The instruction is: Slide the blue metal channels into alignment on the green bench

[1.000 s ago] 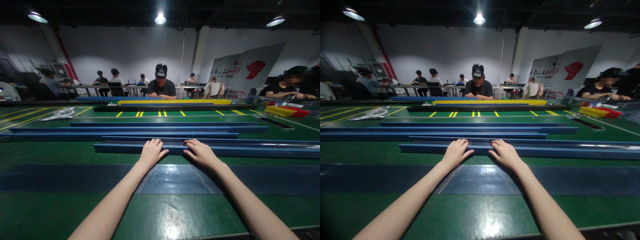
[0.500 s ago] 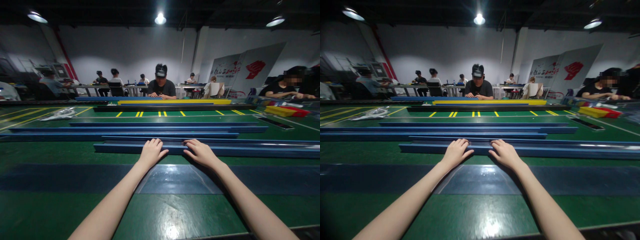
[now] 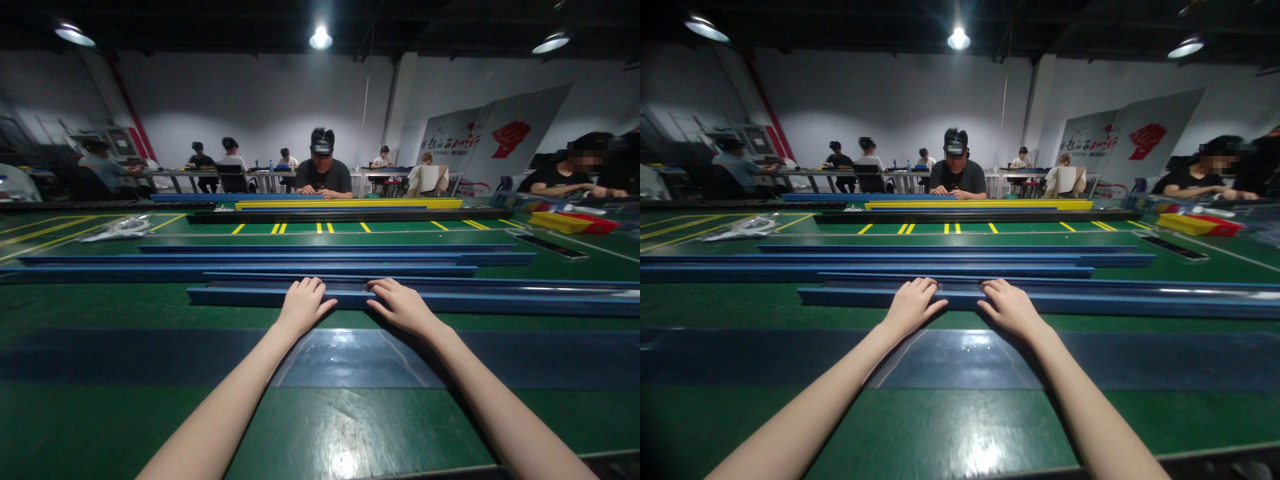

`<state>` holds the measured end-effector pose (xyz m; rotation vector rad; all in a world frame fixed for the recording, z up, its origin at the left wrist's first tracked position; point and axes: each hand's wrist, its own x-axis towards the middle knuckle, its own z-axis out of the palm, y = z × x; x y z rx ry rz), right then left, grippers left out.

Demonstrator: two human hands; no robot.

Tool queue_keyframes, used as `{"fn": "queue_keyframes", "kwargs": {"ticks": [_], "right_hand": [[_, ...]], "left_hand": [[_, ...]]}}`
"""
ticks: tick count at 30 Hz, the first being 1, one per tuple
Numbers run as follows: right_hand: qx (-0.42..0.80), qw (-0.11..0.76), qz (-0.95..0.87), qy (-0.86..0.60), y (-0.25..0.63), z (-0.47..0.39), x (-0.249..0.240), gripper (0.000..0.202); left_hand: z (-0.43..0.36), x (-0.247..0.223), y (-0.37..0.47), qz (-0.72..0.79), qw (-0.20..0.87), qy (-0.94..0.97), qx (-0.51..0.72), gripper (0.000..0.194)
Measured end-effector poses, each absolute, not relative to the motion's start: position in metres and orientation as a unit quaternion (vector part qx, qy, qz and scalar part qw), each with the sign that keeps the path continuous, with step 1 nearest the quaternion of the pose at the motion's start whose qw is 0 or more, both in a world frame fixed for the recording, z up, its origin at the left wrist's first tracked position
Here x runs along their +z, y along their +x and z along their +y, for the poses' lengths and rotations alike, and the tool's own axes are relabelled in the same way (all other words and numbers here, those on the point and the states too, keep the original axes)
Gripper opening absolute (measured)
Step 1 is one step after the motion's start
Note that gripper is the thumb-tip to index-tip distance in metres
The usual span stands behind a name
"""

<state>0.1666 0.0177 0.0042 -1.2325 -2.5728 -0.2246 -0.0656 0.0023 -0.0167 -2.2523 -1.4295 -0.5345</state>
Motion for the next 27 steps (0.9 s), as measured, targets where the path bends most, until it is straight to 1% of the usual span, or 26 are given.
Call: {"fn": "queue_keyframes", "kwargs": {"ticks": [27], "right_hand": [[-0.087,0.143,-0.89,-0.425,0.1668,0.019,0.0018,0.034]], "left_hand": [[0.0032,-0.0181,-0.0657,-0.512,0.216,-0.808,-0.196,0.034]]}}
